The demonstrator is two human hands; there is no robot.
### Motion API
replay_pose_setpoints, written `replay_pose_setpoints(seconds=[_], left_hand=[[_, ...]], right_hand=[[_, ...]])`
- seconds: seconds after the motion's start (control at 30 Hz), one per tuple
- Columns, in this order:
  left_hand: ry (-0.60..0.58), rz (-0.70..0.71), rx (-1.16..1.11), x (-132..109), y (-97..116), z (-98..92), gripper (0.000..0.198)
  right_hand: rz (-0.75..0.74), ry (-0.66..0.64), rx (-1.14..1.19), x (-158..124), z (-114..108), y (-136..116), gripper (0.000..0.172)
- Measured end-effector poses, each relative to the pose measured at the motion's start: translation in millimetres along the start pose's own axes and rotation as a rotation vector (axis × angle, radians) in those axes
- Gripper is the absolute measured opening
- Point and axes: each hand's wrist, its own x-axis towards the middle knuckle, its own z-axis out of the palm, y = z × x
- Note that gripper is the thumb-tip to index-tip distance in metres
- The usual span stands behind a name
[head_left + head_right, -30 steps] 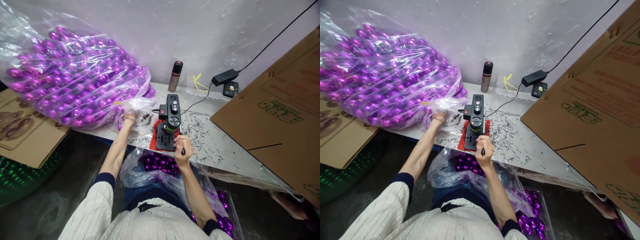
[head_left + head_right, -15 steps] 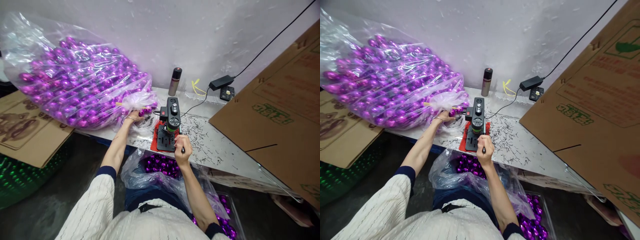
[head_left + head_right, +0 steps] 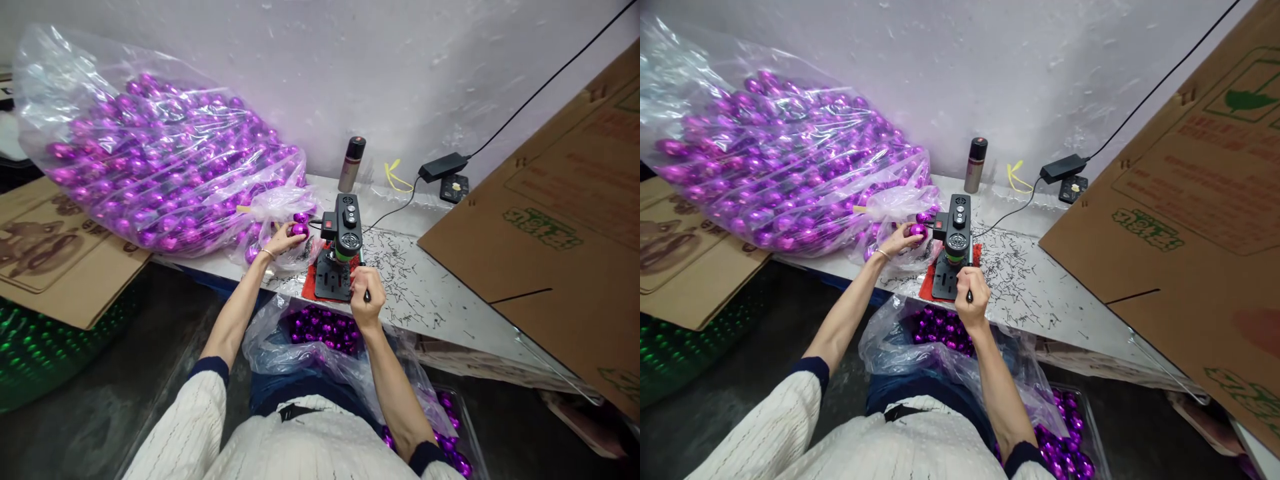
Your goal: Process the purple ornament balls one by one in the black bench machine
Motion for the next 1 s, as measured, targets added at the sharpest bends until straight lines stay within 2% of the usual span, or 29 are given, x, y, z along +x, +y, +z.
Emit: replay_pose_setpoints(seconds=[0.1, 0.17, 0.27, 0.4, 0.5, 0.63, 0.8, 1.0], left_hand=[[-0.005, -0.115, -0.503, -29, -3, 15.8, 0.041], [-0.008, -0.201, -0.686, -47, -7, 26.3, 0.031], [0.007, -0.282, -0.820, -69, -15, 40.5, 0.029], [0.004, -0.255, -0.890, -84, -24, 57.4, 0.031], [0.016, -0.262, -0.815, -88, -30, 71.4, 0.037], [0.127, -0.225, -0.618, -91, -36, 92.6, 0.055], [0.111, -0.004, -0.402, -92, -43, 111.5, 0.060], [0.093, 0.196, -0.013, -92, -50, 116.1, 0.058]], right_hand=[[0.014, 0.007, 0.001, 8, -1, -2, 0.032], [0.036, 0.011, -0.004, 15, -2, -4, 0.032], [0.051, 0.002, -0.013, 25, -4, -7, 0.033], [0.036, -0.017, -0.049, 29, -6, -9, 0.034], [0.031, -0.024, -0.049, 28, -7, -9, 0.034], [0.047, -0.023, -0.040, 33, -7, -11, 0.034], [0.080, -0.039, -0.074, 44, -7, -16, 0.036], [0.053, -0.040, -0.057, 40, -8, -15, 0.034]])
